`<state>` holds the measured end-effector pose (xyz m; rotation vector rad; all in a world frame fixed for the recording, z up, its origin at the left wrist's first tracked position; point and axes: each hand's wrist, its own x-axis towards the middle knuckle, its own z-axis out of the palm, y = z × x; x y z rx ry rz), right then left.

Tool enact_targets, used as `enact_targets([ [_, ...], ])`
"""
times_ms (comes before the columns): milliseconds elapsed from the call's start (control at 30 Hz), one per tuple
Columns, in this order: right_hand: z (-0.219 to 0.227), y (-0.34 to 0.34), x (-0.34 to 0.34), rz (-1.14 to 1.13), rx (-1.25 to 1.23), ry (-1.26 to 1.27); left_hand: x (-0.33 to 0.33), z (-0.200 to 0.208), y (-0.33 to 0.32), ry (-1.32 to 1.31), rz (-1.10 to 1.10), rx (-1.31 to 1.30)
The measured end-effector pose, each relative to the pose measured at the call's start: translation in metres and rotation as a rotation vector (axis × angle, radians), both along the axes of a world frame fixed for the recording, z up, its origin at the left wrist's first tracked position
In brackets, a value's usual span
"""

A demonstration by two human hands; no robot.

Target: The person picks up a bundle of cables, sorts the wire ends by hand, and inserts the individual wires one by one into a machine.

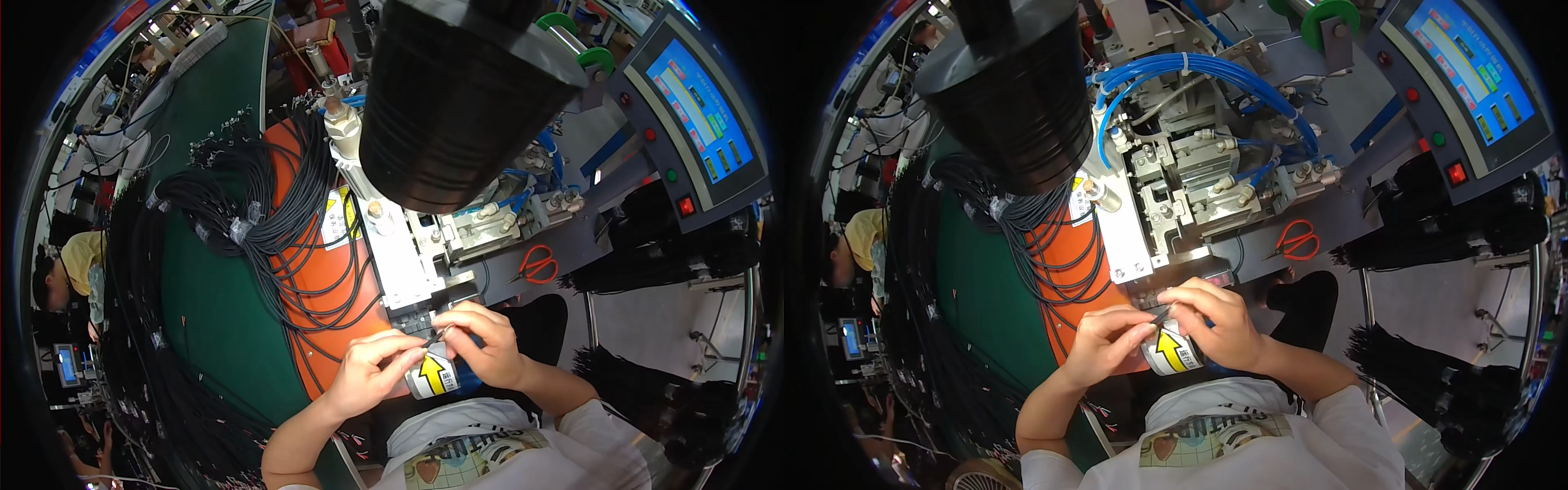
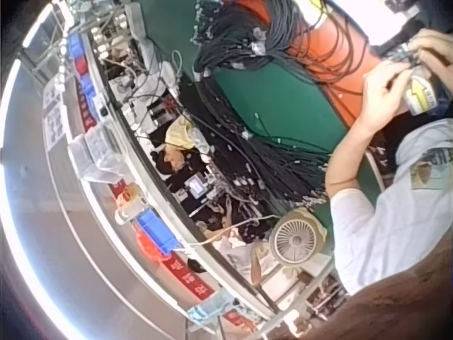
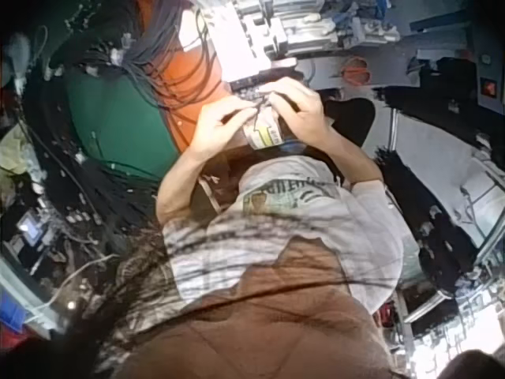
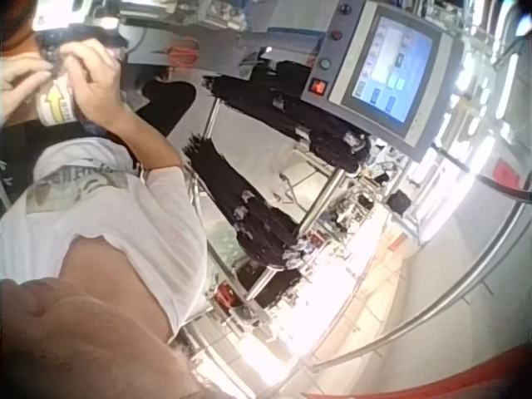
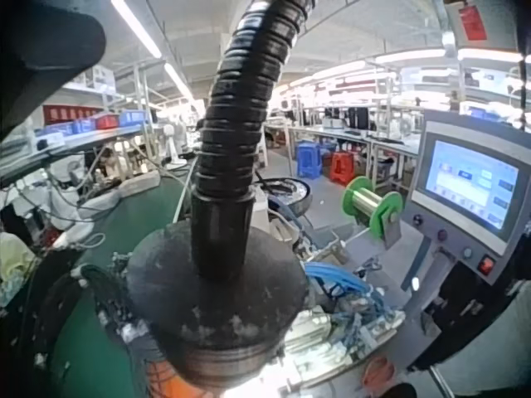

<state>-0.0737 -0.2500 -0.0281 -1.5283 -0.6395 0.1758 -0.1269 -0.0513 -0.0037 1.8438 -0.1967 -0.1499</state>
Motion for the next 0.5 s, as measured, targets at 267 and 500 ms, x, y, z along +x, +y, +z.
enact_targets([
  [267,-0.012,-0.011,0.009,0.294,0.351,0.954,0.002,-0.005,-0.018,-0.739,-0.006,0.677],
  [500,0.000,0.010,-0.018,-0.183,-0.240,-0.488,0.004,0.002,-0.024,-0.272,0.111,0.262],
])
